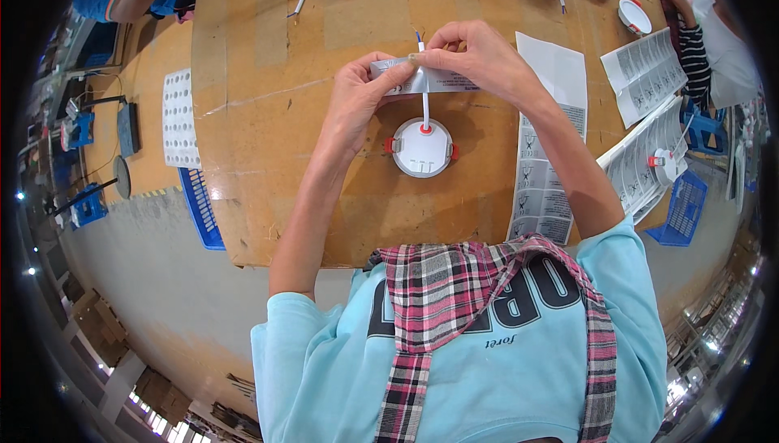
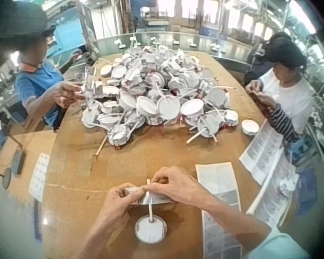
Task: The person folds and tears a strip of label stickers, peels off the individual labels, and wraps them around the wires of light fixtures on the workbench.
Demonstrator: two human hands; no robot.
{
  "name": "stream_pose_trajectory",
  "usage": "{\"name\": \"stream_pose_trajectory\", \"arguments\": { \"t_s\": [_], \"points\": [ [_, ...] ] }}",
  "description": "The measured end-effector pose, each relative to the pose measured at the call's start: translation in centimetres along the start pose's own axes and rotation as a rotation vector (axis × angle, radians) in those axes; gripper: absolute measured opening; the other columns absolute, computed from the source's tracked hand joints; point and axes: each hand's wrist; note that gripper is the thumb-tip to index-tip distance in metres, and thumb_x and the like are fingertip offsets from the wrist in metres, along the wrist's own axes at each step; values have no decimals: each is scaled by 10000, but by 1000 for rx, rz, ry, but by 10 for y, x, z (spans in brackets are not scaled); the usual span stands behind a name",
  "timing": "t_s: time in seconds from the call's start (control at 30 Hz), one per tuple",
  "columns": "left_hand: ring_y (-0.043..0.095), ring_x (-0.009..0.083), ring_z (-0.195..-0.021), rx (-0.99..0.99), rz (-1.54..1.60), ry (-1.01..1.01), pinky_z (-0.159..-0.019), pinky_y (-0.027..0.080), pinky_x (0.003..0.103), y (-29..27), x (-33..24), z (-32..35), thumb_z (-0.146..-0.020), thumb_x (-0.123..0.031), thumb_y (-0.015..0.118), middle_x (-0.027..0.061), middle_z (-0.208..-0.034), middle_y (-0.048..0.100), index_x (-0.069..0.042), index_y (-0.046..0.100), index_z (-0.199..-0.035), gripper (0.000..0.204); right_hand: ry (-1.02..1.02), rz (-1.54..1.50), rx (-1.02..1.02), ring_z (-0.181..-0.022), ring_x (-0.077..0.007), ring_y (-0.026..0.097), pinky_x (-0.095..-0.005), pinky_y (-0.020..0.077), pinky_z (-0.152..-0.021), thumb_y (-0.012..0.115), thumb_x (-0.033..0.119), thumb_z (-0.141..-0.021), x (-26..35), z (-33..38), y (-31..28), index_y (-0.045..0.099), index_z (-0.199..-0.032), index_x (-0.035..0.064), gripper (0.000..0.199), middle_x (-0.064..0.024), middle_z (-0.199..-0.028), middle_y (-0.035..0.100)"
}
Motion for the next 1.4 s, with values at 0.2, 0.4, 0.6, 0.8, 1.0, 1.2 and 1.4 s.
{"name": "stream_pose_trajectory", "arguments": {
  "t_s": [0.2,0.4,0.6,0.8,1.0,1.2,1.4],
  "points": [
    [642,127,-843,-4,120,25,-763,545,283,9,-3,7,-914,-188,634,68,-912,660,20,587,-1101,283,24,-60,-36,-631,-121,562,-282,444,-580,675,276,-821,-2,2,2,688,-810,-20,296,-64,-685,624],
    [591,205,-1006,-380,-223,291,-857,490,316,28,1,40,-869,-208,683,135,-1092,596,31,423,-1280,542,7,-121,-79,-639,-108,557,-271,440,-579,670,264,-835,2,9,3,673,-836,-42,307,-53,-690,624],
    [500,253,-1088,-523,-786,553,-928,389,385,51,36,63,-787,-176,744,126,-1121,548,-1,479,-1211,530,-25,-132,-254,-683,-63,528,-226,429,-608,664,256,-880,-7,13,13,662,-887,-1,257,-4,-754,608],
    [479,284,-1083,-372,-922,519,-971,312,412,50,42,62,-730,-187,767,113,-1129,523,-42,551,-1134,481,-78,-124,-342,-706,-69,547,-224,438,-620,665,239,-882,-18,16,16,655,-891,-1,240,-19,-763,615],
    [500,282,-1059,-352,-963,539,-947,338,399,53,43,67,-735,-199,771,107,-1102,550,-42,564,-1101,448,-14,-262,-217,-768,-186,616,-293,490,-683,681,277,-841,-6,24,6,667,-866,-42,320,-116,-882,632],
    [506,256,-1023,-307,-976,529,-898,370,377,52,38,67,-726,-187,779,97,-1058,547,-41,568,-1091,446,-127,49,-233,-781,-101,575,-240,463,-706,701,226,-838,-10,24,0,652,-879,-25,259,-37,-957,589],
    [486,195,-1056,-420,-353,467,-855,427,314,30,24,55,-829,-182,714,117,-1104,509,15,486,-1184,466,-82,-150,-141,-910,-122,566,-272,455,-808,720,226,-816,1,31,-4,653,-858,17,224,-37,-1004,582]
  ]
}}
Point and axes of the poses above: each hand's wrist, its own z-axis away from the middle knuckle, its own y-axis out of the palm, x = y × z
